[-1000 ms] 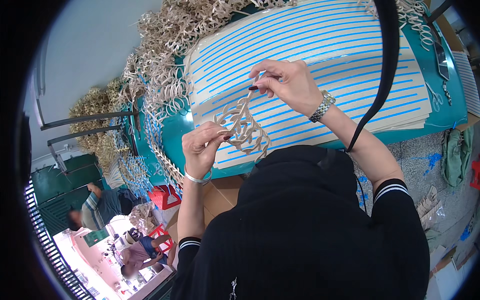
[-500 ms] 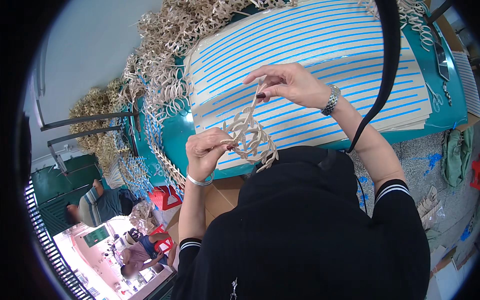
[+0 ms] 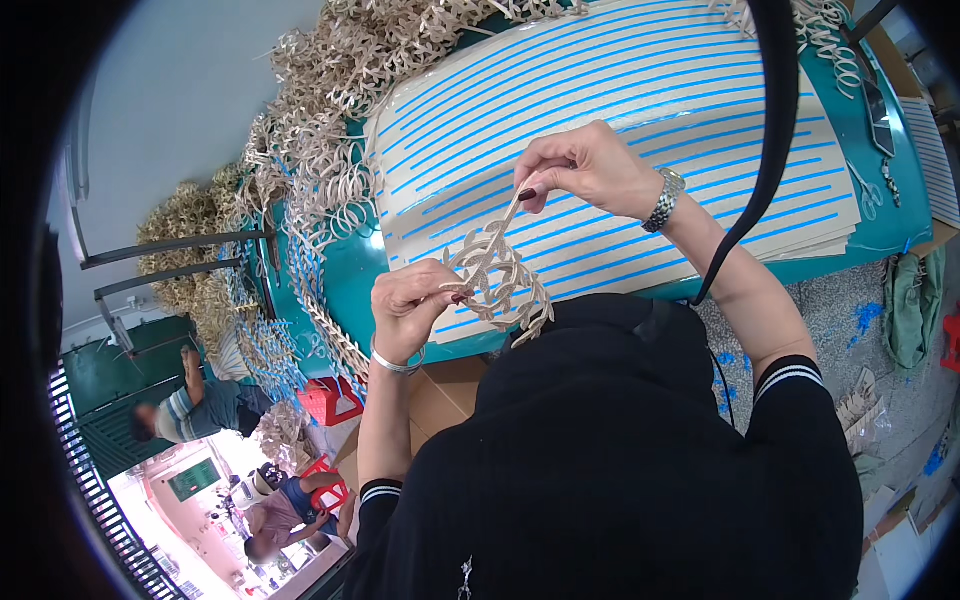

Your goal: The person peels decorative paper strips from adhesive backing sheets and folds and rolls them by hand into coiled ornaments.

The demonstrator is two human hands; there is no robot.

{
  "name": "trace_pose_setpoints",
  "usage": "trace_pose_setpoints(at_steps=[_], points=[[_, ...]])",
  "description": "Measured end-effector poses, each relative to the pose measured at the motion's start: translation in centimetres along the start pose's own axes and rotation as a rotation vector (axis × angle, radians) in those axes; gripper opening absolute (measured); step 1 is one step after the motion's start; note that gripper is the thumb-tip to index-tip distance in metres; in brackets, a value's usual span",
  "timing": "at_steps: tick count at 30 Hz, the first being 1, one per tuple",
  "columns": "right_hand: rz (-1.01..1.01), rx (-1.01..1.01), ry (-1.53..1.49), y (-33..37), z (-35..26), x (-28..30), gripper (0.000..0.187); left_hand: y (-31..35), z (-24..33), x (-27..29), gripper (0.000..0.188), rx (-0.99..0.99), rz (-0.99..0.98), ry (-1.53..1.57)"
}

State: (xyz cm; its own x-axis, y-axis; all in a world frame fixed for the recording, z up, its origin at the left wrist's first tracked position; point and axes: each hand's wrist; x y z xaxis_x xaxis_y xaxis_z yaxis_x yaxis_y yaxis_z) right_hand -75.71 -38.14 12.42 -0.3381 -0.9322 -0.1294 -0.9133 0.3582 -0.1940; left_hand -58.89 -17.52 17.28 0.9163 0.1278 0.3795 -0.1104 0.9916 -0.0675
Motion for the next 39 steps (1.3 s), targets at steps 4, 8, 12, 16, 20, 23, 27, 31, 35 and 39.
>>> trace_pose_setpoints(at_steps=[4, 8, 12, 16, 20, 23, 27, 31, 35, 39], points=[[0.017, 0.001, 0.046, 0.0, -0.7, -0.2, 0.009, 0.0, -0.3, 0.1, 0.01, -0.022, -0.003, -0.054], [0.09, 0.041, 0.428, 0.2, -1.6, -1.2, 0.008, -0.4, -0.4, 0.2, 0.021, 0.221, -0.024, -0.161], [0.191, 0.298, 0.871, 0.2, -1.3, -2.2, 0.013, -1.2, 0.0, 0.1, 0.039, 0.301, 0.126, -0.292], [0.238, 0.423, 0.987, 0.3, 0.4, -2.1, 0.014, -3.6, 0.5, -2.5, 0.039, -0.038, 0.297, -0.592], [0.25, 0.326, 0.934, 0.9, 0.4, -2.6, 0.013, -5.8, -0.5, -6.6, 0.031, -0.257, 0.33, -0.698], [0.258, 0.279, 0.905, 1.4, 0.0, -2.6, 0.018, -6.1, -2.4, -8.0, 0.018, -0.028, 0.248, -0.459], [0.225, -0.061, 0.897, 1.5, -2.5, -2.9, 0.05, -6.2, -3.1, -8.1, 0.007, 0.024, 0.286, -0.315], [0.399, -0.161, 1.236, 1.8, -3.0, 0.7, 0.071, -5.6, -2.4, -6.4, 0.012, 0.209, 0.292, -0.111], [0.239, 0.077, 0.768, 1.2, -1.9, -0.4, 0.055, -5.5, -1.9, -4.9, 0.012, 0.219, 0.321, -0.007], [0.249, -0.072, -0.023, 1.1, -1.8, -4.6, 0.021, -5.2, 0.0, -4.6, 0.018, 0.202, 0.269, 0.083]])
Point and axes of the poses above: each hand's wrist, its own y-axis away from the middle knuckle, its own x-axis out of the back of the hand, z = x × y, and after that the axes turned 3 degrees about x, right-handed
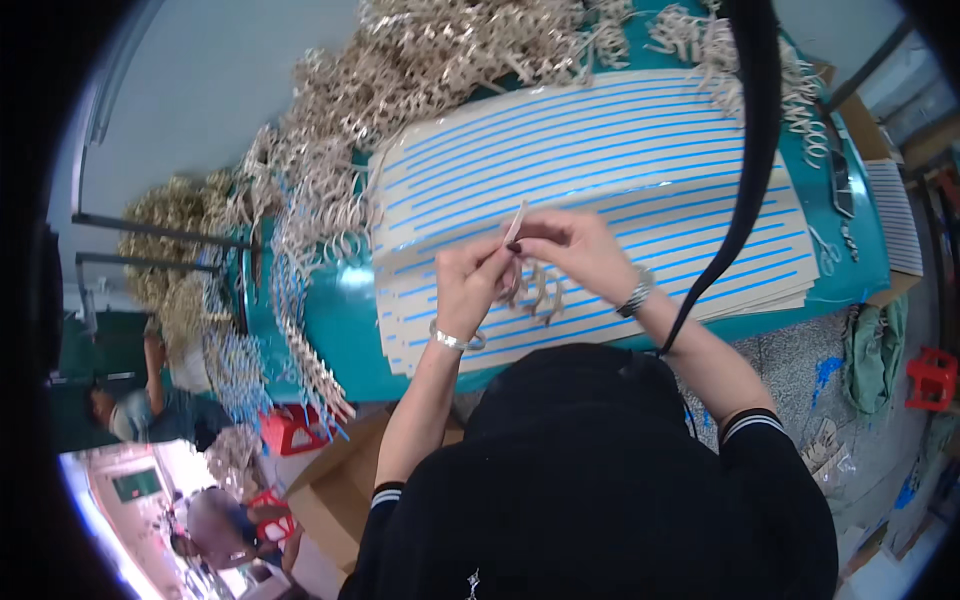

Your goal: The person peels decorative paper strips from adhesive backing sheets and folds and rolls them by hand into coiled ornaments.

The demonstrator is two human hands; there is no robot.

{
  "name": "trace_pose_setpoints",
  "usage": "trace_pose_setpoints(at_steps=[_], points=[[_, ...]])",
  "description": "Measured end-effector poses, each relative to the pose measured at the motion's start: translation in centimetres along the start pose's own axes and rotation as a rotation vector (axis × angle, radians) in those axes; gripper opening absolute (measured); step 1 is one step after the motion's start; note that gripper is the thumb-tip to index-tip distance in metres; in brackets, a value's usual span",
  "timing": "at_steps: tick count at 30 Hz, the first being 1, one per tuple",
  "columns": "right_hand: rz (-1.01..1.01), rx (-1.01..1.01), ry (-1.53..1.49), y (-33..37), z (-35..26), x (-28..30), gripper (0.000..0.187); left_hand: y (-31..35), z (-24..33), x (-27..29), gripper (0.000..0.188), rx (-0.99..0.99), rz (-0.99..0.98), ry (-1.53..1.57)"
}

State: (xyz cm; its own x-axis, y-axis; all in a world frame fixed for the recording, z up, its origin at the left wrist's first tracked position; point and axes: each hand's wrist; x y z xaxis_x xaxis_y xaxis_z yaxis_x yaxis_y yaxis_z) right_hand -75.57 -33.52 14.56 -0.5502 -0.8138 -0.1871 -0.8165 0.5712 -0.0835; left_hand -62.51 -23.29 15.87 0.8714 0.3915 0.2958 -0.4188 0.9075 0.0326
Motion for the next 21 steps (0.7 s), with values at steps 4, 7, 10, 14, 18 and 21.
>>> trace_pose_setpoints(at_steps=[4, 7, 10, 14, 18, 21], points=[[0.166, -0.14, 0.078, 0.0, 1.8, -1.3, 0.017, -0.1, -0.5, 0.2, 0.021, -0.004, -0.01, -0.037], [0.167, -0.116, -0.017, 0.1, 1.6, -2.3, 0.016, 0.3, -2.0, 0.5, 0.015, 0.035, -0.058, 0.06], [0.343, -0.207, 0.087, 1.1, 1.4, -3.3, 0.013, -0.6, -3.0, 0.1, 0.012, -0.043, -0.104, 0.061], [0.612, -0.119, 0.161, 2.2, 2.4, -3.3, 0.011, -1.3, -3.1, -0.7, 0.011, -0.145, -0.21, 0.048], [0.689, -0.096, 0.128, 3.2, 0.9, -4.3, 0.012, -1.6, -3.3, -1.6, 0.013, -0.18, -0.31, 0.127], [0.731, -0.076, 0.079, 3.6, 1.0, -4.1, 0.012, -1.5, -2.1, -1.4, 0.013, -0.124, -0.445, 0.111]])
Point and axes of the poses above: each hand's wrist, its own y-axis away from the middle knuckle, its own x-axis out of the back of the hand, z = x × y, and after that the axes turned 3 degrees about x, right-handed
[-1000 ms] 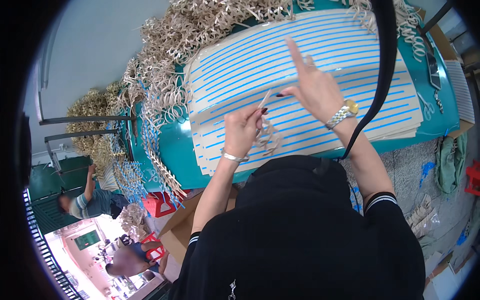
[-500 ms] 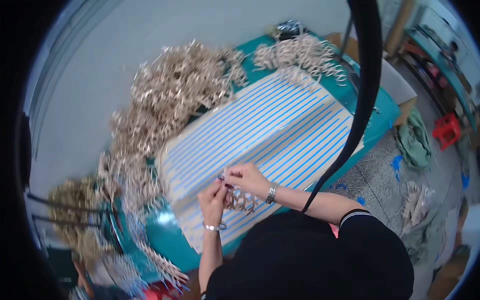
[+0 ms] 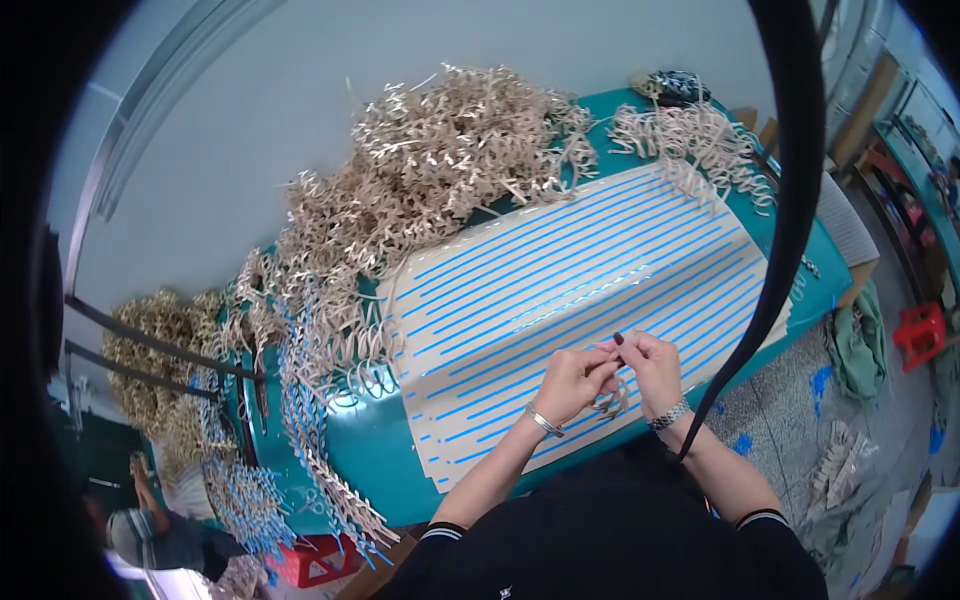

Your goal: The person peels decorative paper strips from adhesive backing sheets and folds and rolls them by hand into coiled ornaments.

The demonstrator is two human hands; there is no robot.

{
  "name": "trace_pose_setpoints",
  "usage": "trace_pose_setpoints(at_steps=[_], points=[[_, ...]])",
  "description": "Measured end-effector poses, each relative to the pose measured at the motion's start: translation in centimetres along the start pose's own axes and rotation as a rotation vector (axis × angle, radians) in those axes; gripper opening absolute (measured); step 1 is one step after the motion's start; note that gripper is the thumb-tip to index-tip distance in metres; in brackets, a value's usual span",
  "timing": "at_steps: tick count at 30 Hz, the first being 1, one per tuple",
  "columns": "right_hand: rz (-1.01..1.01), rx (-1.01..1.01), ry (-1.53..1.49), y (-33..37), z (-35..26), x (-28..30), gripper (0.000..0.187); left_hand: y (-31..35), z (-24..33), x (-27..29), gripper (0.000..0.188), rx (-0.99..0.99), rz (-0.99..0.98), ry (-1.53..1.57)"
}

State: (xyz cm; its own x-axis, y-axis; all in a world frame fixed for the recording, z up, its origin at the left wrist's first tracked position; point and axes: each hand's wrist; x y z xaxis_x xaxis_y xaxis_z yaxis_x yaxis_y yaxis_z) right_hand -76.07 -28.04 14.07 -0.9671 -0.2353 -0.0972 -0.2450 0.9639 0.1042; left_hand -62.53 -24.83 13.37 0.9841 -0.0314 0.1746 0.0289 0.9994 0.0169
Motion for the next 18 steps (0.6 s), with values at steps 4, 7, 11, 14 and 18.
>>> trace_pose_setpoints(at_steps=[4, 7, 11, 14, 18], points=[[-0.071, 0.012, -0.08, -1.0, 0.0, 0.1, 0.013, -0.1, 0.8, 1.5, 0.018, 0.028, -0.042, -0.309], [-0.154, -0.022, -0.102, -2.3, -0.1, 1.0, 0.019, -0.1, 0.1, 1.9, 0.027, 0.133, 0.009, -0.023], [-0.236, -0.263, -0.266, -6.0, 0.9, 3.5, 0.019, 1.4, -1.3, 2.2, 0.025, 0.102, 0.306, 0.178], [-0.406, -0.485, -0.589, -9.1, 2.4, 5.8, 0.02, 4.5, -1.2, 2.3, 0.028, 0.106, 0.702, 0.226], [-0.344, -0.809, -0.662, -10.5, 3.4, 6.2, 0.019, 7.1, -4.2, -0.2, 0.048, 0.165, 0.81, 0.399]])
Point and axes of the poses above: each hand's wrist, its own y-axis away from the middle knuckle, its own x-axis out of the back of the hand, z = x × y, and after that the axes turned 3 degrees about x, right-handed
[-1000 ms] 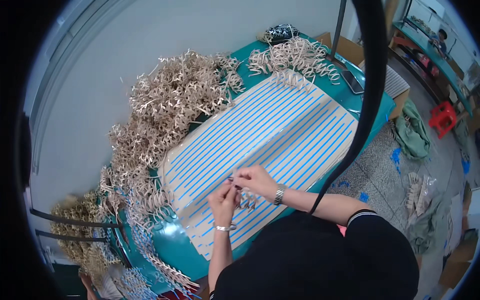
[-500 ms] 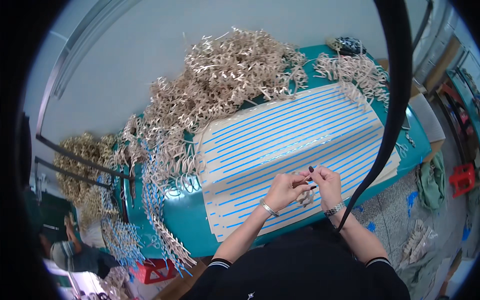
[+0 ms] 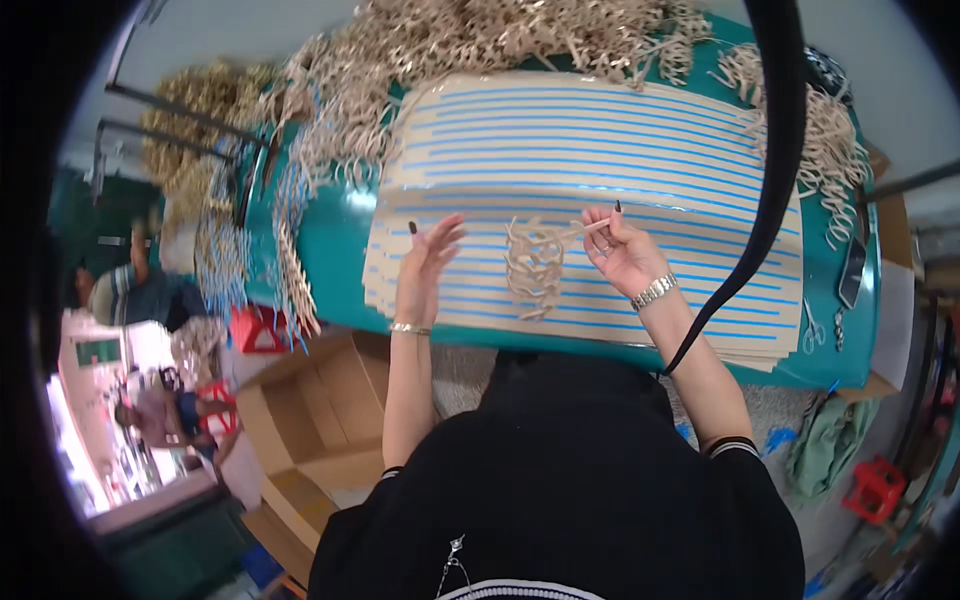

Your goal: The person peels decorative paper strips from adhesive backing sheets and folds and rolls them by hand into coiled ornaments.

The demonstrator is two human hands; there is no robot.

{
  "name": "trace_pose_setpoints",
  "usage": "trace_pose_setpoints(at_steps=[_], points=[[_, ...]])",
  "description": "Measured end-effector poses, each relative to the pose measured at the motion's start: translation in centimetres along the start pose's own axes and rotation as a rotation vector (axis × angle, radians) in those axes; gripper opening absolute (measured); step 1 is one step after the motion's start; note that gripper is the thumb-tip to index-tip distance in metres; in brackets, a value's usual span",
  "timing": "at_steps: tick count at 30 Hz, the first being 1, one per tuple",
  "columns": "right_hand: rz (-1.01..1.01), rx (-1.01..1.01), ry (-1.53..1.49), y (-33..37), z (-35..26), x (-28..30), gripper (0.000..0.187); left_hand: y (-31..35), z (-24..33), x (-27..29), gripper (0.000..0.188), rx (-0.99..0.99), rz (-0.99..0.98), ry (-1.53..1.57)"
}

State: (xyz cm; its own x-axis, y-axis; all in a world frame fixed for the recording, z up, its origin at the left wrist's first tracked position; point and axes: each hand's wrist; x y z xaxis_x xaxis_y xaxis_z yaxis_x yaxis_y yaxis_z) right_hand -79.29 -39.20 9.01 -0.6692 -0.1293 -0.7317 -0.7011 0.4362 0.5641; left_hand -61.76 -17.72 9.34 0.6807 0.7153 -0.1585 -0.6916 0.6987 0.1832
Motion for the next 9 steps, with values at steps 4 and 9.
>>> trace_pose_setpoints(at_steps=[4, 9], points=[[0.16, -0.274, -0.241, -1.7, 0.9, 2.3, 0.018, 2.7, -4.4, -3.1, 0.069, 0.327, -0.17, 0.435], [0.175, -0.381, -0.361, -3.9, 2.2, 6.9, 0.02, 4.4, -5.0, -5.5, 0.075, 0.47, -0.469, 1.058]])
Point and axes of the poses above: each hand's wrist, its own y-axis away from the middle knuckle, its own x-axis out of the back of the hand, z = x × y, and after that the axes turned 3 degrees about x, right-handed
